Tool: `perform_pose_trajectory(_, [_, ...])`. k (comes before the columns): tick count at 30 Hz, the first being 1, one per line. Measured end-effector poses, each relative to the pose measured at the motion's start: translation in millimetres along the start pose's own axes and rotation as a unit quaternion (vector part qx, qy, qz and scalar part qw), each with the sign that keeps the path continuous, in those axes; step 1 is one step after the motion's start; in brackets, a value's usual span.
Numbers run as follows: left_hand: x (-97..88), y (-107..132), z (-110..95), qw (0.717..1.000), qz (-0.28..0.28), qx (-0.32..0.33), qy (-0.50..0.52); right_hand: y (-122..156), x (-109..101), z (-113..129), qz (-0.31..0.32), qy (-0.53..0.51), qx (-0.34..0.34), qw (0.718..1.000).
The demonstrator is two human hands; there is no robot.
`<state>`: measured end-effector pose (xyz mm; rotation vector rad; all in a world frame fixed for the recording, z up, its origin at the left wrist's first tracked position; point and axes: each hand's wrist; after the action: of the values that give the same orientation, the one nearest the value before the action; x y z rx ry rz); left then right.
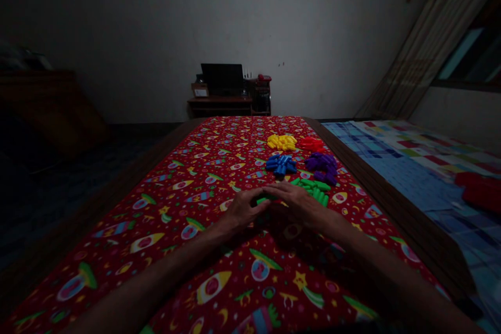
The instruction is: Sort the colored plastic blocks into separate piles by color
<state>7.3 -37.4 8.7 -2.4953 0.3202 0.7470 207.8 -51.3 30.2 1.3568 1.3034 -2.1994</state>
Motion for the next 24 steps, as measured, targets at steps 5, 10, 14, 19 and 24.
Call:
perform_pose_trajectory(5, [2.2, 4, 3, 0.999, -0.004, -0.043, 0.015, -1, -18, -10, 0.036, 0.069, 0.066, 0.995])
perform_pose_trajectory(10, [0.4, 3, 7, 0.996, -0.042, -0.062, 0.05, 8, -59, -47, 0.011, 0.146, 0.186, 0.972])
perform_pose_trajectory(14, [10.4, -9, -2, 0.995, -0.079, 0.022, 0.063, 23, -60, -57, 0.043, 0.159, 0.204, 0.965])
perform_pose_trajectory(19, [31.9, -33, -12, 0.992, -0.09, 0.078, 0.036, 22, -55, -50, 0.029, 0.16, 0.165, 0.973])
perform_pose_trajectory(24, [52.7, -49, -8, 0.995, -0.073, 0.033, 0.062, 9, -64, -43, 0.025, 0.186, 0.212, 0.959])
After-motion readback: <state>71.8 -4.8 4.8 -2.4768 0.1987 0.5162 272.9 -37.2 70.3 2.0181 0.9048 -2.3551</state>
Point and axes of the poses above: each hand's wrist, its own y-axis away from the middle knuckle, its own x-axis out of the palm, z = x × y, and after that the axes turned 6 degrees about -z, right-handed
